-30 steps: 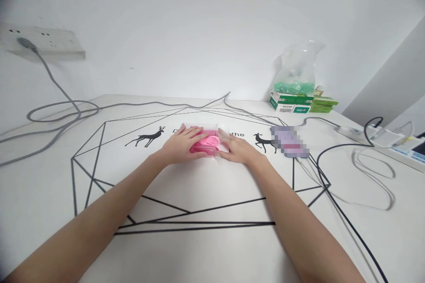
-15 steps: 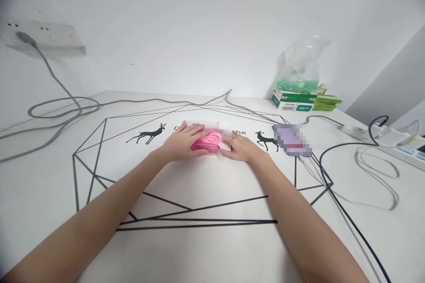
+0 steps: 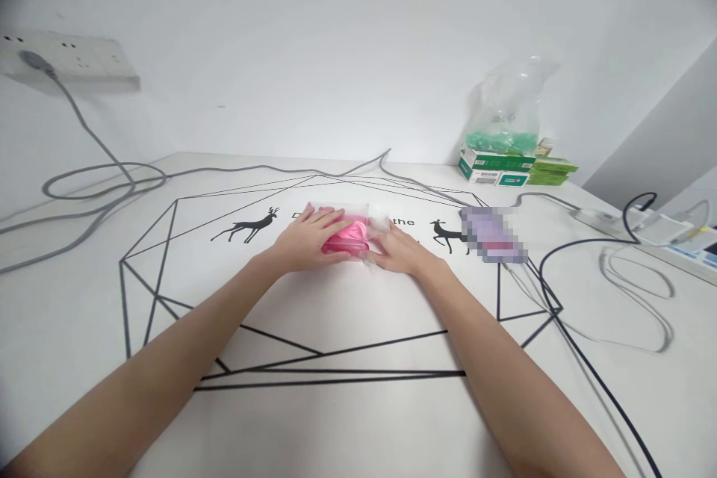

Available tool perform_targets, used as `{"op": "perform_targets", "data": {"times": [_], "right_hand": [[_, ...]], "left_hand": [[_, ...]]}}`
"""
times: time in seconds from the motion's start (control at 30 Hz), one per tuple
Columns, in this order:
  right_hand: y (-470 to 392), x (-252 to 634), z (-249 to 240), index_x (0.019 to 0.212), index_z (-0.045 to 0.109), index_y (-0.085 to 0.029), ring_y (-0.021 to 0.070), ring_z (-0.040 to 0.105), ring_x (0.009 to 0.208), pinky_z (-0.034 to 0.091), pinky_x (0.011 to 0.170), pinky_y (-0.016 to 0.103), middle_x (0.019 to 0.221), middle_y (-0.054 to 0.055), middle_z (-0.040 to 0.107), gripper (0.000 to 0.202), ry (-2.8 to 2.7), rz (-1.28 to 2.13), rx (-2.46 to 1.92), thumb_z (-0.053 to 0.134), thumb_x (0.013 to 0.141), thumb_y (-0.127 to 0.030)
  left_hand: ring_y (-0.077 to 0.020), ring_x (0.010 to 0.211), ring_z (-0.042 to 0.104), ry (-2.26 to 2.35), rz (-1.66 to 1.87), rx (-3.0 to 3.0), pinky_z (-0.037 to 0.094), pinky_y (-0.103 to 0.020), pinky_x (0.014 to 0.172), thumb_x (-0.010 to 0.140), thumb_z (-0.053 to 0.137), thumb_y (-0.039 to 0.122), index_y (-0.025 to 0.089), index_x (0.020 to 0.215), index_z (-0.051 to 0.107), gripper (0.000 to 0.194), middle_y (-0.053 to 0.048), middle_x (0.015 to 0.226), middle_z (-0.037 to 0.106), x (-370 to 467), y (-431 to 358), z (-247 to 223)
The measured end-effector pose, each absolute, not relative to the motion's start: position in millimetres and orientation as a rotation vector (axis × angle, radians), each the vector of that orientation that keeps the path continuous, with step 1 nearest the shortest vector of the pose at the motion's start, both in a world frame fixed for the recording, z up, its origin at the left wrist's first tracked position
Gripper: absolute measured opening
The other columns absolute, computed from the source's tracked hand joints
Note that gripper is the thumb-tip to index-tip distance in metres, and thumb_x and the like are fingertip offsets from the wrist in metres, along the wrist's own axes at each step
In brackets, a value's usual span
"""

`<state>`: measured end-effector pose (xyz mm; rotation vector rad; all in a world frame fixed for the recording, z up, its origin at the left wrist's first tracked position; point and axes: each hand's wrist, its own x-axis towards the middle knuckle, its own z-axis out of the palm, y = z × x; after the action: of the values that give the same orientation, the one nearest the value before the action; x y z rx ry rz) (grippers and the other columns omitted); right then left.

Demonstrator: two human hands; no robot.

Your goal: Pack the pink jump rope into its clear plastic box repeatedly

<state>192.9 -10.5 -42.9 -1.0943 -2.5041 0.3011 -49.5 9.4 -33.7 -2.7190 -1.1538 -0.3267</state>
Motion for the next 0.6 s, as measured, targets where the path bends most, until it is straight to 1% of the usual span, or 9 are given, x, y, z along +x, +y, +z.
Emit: {"op": "perform_targets", "data": {"times": [0.07,0.13,0.17,0.23,0.3,0.33,0.4,0.43,0.6], "right_hand": [[-10,192,-42,0.13,0.06,-0.028,0.0281,0.062,0.115,0.043,0.105,0.047,0.126,0.006,0.066,0.043,-2.514,0.335,-1.071,0.045,0.096,-0.05],[-9,193,-42,0.131,0.059,-0.027,0.0283,0.061,0.117,0.045,0.103,0.045,0.127,0.006,0.066,0.044,-2.518,0.352,-1.058,0.045,0.096,-0.05],[-8,195,-43,0.131,0.059,-0.027,0.0283,0.061,0.117,0.043,0.105,0.045,0.127,0.007,0.066,0.045,-2.517,0.348,-1.063,0.046,0.095,-0.051],[-6,199,-45,0.131,0.059,-0.027,0.0283,0.063,0.113,0.034,0.112,0.051,0.122,0.007,0.069,0.045,-2.532,0.326,-1.094,0.048,0.095,-0.052],[-3,204,-48,0.128,0.061,-0.025,0.0278,0.068,0.103,0.02,0.117,0.058,0.11,0.007,0.073,0.046,-2.564,0.298,-1.141,0.048,0.094,-0.053],[-2,206,-50,0.128,0.062,-0.024,0.0273,0.069,0.097,0.016,0.117,0.06,0.102,0.006,0.074,0.047,-2.579,0.285,-1.162,0.047,0.094,-0.054],[1,210,-53,0.127,0.062,-0.023,0.0262,0.07,0.09,0.015,0.117,0.062,0.092,0.005,0.075,0.048,-2.6,0.271,-1.184,0.047,0.094,-0.055],[2,211,-54,0.127,0.062,-0.023,0.026,0.07,0.089,0.015,0.117,0.062,0.09,0.005,0.075,0.048,-2.603,0.272,-1.184,0.047,0.094,-0.055],[4,214,-53,0.126,0.063,-0.025,0.0259,0.07,0.09,0.016,0.116,0.063,0.094,0.005,0.075,0.047,-2.585,0.334,-1.187,0.044,0.095,-0.055]], "left_hand": [[-0.0314,0.143,0.033,-1.161,-0.34,-2.719,0.012,-0.055,0.12,0.087,0.036,0.076,0.024,0.145,0.044,0.078,-0.01,0.153,0.042,-50,10,-35],[-0.0307,0.143,0.033,-1.163,-0.34,-2.725,0.012,-0.055,0.12,0.087,0.037,0.076,0.026,0.145,0.044,0.077,-0.009,0.153,0.042,-50,10,-34],[-0.0307,0.143,0.033,-1.159,-0.333,-2.731,0.012,-0.055,0.12,0.087,0.037,0.076,0.026,0.145,0.044,0.077,-0.009,0.153,0.042,-50,10,-34],[-0.0314,0.142,0.033,-1.146,-0.318,-2.745,0.013,-0.055,0.12,0.087,0.036,0.076,0.026,0.145,0.043,0.077,-0.009,0.153,0.041,-51,9,-32],[-0.032,0.142,0.033,-1.135,-0.309,-2.76,0.013,-0.056,0.12,0.088,0.036,0.076,0.025,0.146,0.043,0.077,-0.01,0.154,0.04,-51,9,-30],[-0.0321,0.142,0.033,-1.134,-0.31,-2.766,0.013,-0.056,0.12,0.088,0.035,0.076,0.025,0.146,0.043,0.077,-0.01,0.154,0.04,-52,8,-29],[-0.0318,0.143,0.032,-1.141,-0.311,-2.775,0.013,-0.056,0.12,0.088,0.035,0.076,0.026,0.146,0.042,0.078,-0.009,0.154,0.04,-52,8,-27],[-0.0316,0.143,0.032,-1.148,-0.307,-2.778,0.012,-0.056,0.12,0.087,0.036,0.076,0.027,0.147,0.041,0.077,-0.009,0.154,0.04,-52,7,-27],[-0.0307,0.144,0.03,-1.162,-0.287,-2.79,0.011,-0.055,0.12,0.087,0.037,0.076,0.028,0.147,0.039,0.077,-0.007,0.155,0.038,-52,8,-27]]}}
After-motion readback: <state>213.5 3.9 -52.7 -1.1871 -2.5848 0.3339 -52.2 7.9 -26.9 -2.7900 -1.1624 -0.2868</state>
